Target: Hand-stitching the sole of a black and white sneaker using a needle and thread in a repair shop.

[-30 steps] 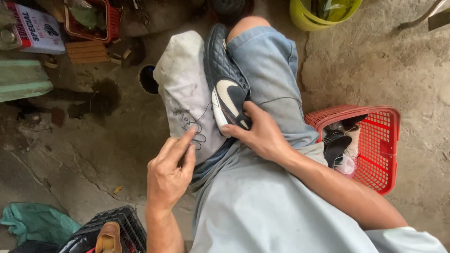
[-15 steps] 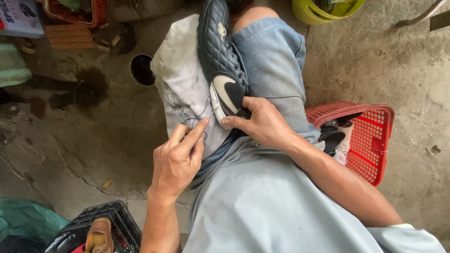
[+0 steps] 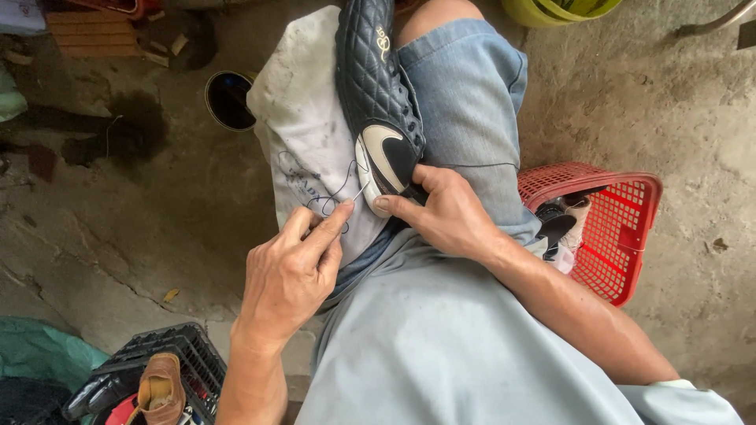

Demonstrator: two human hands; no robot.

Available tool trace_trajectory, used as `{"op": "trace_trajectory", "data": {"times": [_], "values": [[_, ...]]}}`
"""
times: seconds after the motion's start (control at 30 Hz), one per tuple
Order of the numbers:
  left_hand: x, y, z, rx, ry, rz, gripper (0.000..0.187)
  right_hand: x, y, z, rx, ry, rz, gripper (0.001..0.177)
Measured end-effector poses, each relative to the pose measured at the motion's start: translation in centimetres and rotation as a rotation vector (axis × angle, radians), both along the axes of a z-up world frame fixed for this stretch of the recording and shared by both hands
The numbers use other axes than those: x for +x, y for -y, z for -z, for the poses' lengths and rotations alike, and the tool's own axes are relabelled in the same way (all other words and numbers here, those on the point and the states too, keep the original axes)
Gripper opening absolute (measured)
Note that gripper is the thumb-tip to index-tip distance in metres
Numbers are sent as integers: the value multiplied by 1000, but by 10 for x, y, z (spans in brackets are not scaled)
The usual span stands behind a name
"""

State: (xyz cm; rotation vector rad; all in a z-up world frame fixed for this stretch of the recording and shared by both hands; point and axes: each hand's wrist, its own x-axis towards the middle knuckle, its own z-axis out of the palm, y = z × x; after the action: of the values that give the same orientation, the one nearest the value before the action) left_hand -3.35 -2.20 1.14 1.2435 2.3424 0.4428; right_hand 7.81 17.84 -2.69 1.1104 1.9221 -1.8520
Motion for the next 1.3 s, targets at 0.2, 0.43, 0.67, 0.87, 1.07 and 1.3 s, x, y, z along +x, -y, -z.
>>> {"op": "trace_trajectory", "data": {"times": [0.2, 0.43, 0.67, 0.87, 1.07, 1.3], "values": [[-12, -19, -14, -170, 48, 71, 42, 5, 4, 7, -13, -4, 22, 20], [-28, -45, -19, -299, 94, 225, 48, 9, 1, 11, -84, -76, 62, 18], [-25, -44, -5, -219, -19, 295, 43, 12, -3, 17, -86, -98, 61, 18], [-18, -44, 20, -123, -95, 294, 42, 11, -2, 20, -56, -113, 55, 19], [-23, -28, 32, 0, -78, 227, 42, 29, 3, 43, 0, -157, -25, 22], [-18, -5, 20, -74, -167, 145, 10, 105, -63, -1, 57, -79, 377, 22]]}}
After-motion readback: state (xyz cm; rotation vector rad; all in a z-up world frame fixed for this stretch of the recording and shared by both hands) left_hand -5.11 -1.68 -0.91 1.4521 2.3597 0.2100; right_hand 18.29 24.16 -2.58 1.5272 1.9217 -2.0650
